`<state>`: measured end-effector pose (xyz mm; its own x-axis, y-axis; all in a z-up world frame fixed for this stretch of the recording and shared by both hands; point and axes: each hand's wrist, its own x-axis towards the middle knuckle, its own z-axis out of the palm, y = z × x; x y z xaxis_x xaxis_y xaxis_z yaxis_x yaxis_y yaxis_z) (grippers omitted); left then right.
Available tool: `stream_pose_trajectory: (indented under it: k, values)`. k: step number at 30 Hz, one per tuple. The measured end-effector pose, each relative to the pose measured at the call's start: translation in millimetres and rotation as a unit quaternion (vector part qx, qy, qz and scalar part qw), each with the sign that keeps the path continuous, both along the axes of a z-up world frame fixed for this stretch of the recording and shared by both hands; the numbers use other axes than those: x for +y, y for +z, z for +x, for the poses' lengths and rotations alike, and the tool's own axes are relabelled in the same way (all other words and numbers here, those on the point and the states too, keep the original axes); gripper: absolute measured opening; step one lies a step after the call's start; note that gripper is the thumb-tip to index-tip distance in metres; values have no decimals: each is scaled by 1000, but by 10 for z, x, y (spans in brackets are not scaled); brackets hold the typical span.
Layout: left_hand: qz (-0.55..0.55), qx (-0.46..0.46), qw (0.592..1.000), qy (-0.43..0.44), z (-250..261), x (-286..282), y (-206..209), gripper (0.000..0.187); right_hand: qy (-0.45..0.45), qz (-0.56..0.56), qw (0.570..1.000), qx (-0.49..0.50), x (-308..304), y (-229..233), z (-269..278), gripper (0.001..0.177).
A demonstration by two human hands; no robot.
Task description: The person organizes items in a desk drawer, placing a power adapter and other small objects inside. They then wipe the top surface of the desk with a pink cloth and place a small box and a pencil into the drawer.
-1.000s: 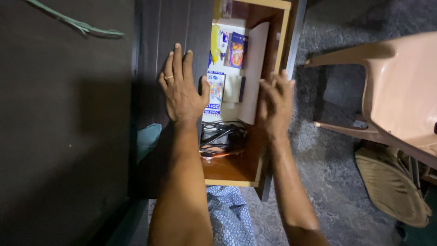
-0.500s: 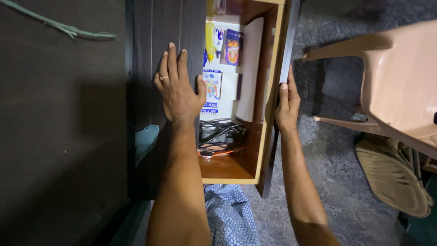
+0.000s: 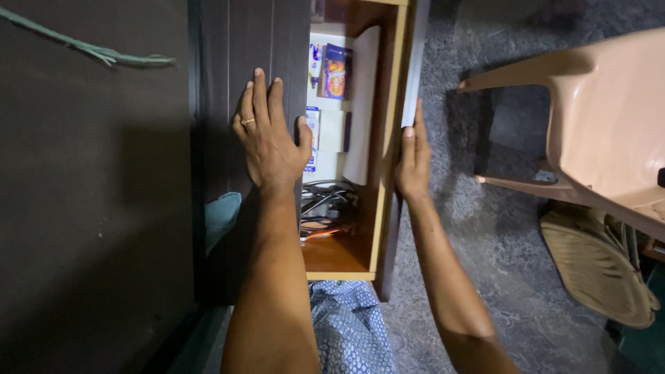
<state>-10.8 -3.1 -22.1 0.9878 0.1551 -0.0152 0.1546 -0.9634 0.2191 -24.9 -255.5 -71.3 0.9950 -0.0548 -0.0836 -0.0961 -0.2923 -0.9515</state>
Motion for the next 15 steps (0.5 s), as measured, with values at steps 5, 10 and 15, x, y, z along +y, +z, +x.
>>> stream_pose_trajectory:
  k: [5, 10, 15]
  values:
    - [-21, -12, 1000, 5, -19, -9, 56, 69, 6, 5, 1000, 0, 318, 13, -9, 55]
    - [-15, -14, 1000, 12, 18, -10, 67, 68, 23, 4, 1000, -20, 639, 49, -15, 56]
    - [-42, -27, 999, 16, 12, 8, 88, 67, 30, 49, 998, -20, 977, 62, 2, 58]
